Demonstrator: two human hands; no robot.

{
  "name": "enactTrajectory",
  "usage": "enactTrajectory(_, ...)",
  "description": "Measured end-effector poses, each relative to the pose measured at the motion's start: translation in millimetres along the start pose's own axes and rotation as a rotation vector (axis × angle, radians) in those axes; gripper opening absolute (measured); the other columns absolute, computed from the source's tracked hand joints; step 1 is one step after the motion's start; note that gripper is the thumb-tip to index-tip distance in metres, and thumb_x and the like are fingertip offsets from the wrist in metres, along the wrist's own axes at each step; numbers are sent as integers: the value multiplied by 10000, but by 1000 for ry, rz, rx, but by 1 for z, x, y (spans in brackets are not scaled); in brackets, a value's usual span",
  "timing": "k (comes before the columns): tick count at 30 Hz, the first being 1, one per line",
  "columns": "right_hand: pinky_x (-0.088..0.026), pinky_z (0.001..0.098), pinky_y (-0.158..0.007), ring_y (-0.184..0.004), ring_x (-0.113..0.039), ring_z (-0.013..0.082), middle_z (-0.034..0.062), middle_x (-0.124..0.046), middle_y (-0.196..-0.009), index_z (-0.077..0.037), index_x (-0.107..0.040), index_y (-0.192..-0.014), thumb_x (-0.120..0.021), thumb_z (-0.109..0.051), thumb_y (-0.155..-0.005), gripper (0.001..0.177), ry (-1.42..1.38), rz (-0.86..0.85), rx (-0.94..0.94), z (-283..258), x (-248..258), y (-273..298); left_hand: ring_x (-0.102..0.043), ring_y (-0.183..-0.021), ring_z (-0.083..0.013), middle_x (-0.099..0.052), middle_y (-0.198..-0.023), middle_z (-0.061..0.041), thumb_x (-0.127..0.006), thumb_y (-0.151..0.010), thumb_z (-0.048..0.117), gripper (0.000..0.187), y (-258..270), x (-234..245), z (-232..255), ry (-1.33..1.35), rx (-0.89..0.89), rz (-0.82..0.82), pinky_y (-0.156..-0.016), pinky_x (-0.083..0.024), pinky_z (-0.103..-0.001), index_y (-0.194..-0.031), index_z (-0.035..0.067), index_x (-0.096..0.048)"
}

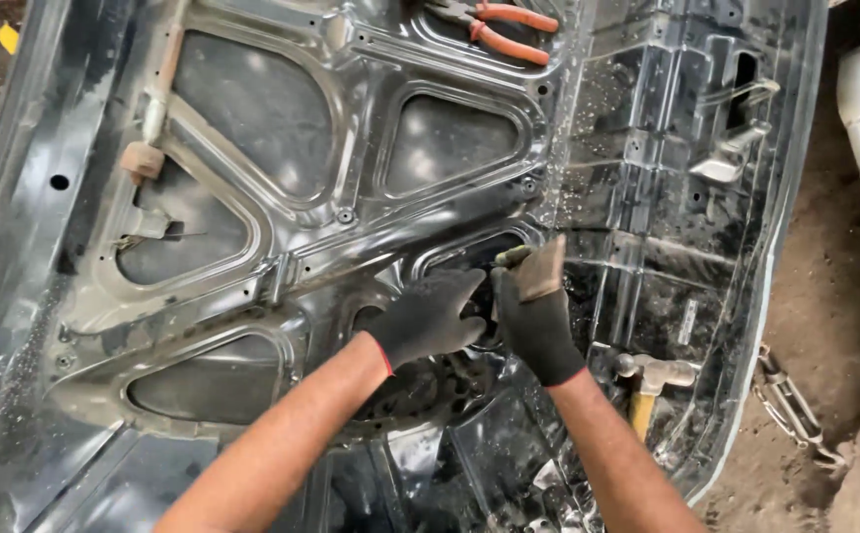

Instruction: The person uses a hammer and a metal block to repeatedly strike and flatten a large, curved metal car part. They work along the edges and inner sections of the part, which is resting on the ground.

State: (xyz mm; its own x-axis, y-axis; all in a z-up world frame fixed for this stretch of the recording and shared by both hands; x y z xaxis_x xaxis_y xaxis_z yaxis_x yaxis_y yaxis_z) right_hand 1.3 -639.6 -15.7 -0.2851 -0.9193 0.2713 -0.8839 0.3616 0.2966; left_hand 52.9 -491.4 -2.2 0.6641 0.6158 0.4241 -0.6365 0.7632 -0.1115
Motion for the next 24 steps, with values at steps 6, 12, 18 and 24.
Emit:
enactTrajectory(6, -545, 450, -839, -971, -649, 326, 206, -654, -1089, 24, -539, -1255, -834, -323, -779, 658, 627, -9, 242, -76, -12, 24, -663, -1112, -336, -655, -1288, -225, -657, -935, 213, 614, -8, -44, 5, 373, -80, 138, -909, -532, -403, -1472, -26, -480)
enactTrajectory(12, -637, 353, -832, -1061, -754, 247, 145, -726, -1222, -87, -592, -1371, -761, -367, -823, 638, 710, 141, -11, -147, 70, 124, -732, -965, -250, -750, -1018, -149, -683, -891, 249, 391, -8, -85, -44, 629, 438, 165, -815, -568, -380, -1178, -16, -654)
enactTrajectory(18, -637, 395, -791, -910, -754, 286, 169, -741, -1064, -73, -600, -1285, -765, -331, -847, 534, 693, 177, -432, 3, 152, 220, -643, -1073, -214, -686, -1195, -95, -724, -874, 248, 550, -13, -57, 2, 709, 172, 414, -888, -509, -371, -1326, -16, -555)
enactTrajectory(24, -567, 403, -780, -846, -729, 272, 193, -759, -941, -69, -539, -1350, -752, -290, -802, 627, 865, 305, -497, 9, 158, 235, -725, -949, -167, -771, -1012, -57, -688, -961, 272, 334, -4, -112, -69, 782, 565, 376, -827, -553, -347, -1140, -9, -704)
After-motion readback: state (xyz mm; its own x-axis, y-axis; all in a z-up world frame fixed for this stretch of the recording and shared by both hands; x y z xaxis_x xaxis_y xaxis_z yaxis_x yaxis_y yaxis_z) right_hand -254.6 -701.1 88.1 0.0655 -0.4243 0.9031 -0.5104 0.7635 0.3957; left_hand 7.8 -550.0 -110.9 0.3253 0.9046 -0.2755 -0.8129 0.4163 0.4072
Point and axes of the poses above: each hand's wrist, its own y-axis away from the middle knuckle, its own x-axis out of the back of the hand, z = x × y, the point moved 8 cm from there along -y, towards the middle knuckle
